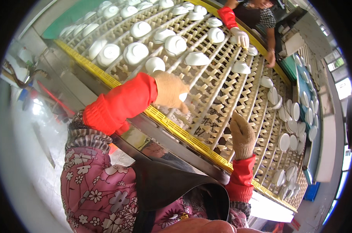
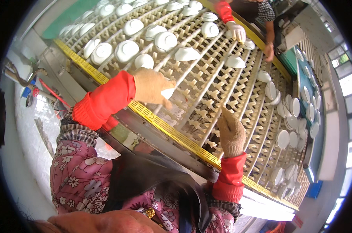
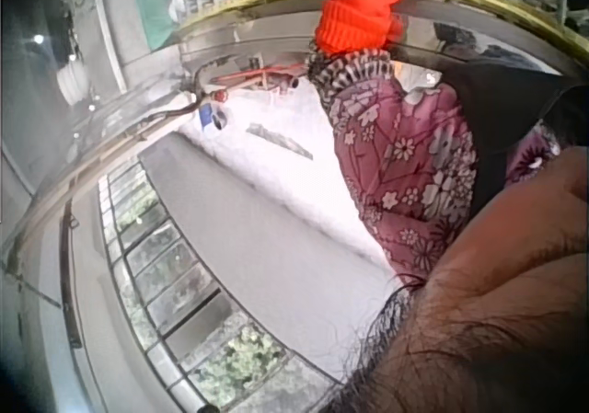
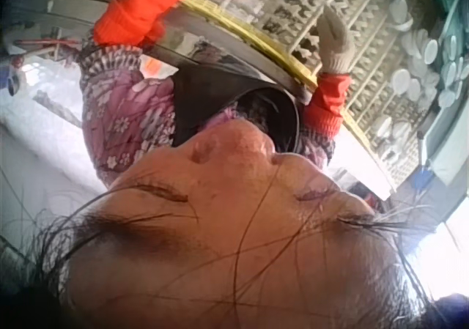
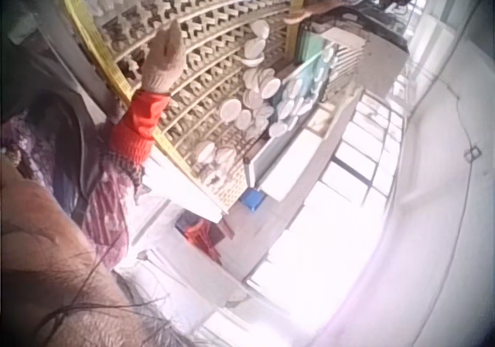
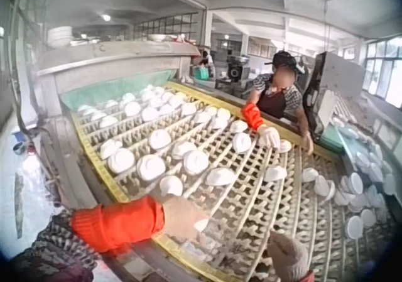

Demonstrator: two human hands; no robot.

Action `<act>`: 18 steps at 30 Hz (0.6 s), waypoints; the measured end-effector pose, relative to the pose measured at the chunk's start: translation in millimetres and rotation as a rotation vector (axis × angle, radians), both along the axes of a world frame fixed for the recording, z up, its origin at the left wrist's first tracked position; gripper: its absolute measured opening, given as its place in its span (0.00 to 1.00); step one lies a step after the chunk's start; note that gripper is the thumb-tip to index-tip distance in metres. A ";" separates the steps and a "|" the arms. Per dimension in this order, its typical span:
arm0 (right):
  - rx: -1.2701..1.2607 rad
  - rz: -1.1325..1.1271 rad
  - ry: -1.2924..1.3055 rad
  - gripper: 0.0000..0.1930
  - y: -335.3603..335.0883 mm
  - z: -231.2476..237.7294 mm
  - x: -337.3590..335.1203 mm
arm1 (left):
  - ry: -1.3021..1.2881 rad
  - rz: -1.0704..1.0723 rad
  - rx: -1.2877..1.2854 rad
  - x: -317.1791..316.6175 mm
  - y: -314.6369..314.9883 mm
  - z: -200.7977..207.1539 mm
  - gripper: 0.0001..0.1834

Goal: The person handles ceramic cups on a drying or organizing rack, picking them up one at a time and turning them over or rearranging them on the grid.

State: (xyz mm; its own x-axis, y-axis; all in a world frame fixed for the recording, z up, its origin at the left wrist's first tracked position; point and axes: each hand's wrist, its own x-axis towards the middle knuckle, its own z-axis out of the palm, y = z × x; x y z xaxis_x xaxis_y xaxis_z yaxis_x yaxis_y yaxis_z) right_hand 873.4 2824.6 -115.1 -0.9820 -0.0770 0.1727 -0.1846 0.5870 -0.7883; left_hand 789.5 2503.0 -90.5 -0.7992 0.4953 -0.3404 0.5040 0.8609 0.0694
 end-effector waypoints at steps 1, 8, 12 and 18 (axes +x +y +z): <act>0.045 -0.021 -0.010 0.16 8.4 -1.8 2.1 | -0.009 -0.037 0.106 -15.3 -12.6 -4.4 0.35; -0.014 -0.105 -0.178 0.18 28.2 -27.7 -2.1 | 0.377 0.860 0.021 -31.4 -165.7 32.9 0.48; 0.004 -0.155 -0.184 0.17 42.1 -38.0 -12.2 | 0.388 0.986 0.169 -31.4 -213.4 -10.1 0.49; -0.243 -0.208 -0.236 0.17 48.0 -58.5 -22.0 | 0.332 1.154 0.234 -61.4 -221.6 4.3 0.56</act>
State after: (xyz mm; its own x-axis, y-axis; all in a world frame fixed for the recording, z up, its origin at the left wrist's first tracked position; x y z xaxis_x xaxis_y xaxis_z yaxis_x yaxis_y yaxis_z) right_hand 851.4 2872.5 -173.6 -0.9871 0.1435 -0.0714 0.1219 0.3836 -0.9154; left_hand 728.2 2281.4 -86.2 -0.8412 -0.5396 -0.0341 -0.5242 0.7985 0.2960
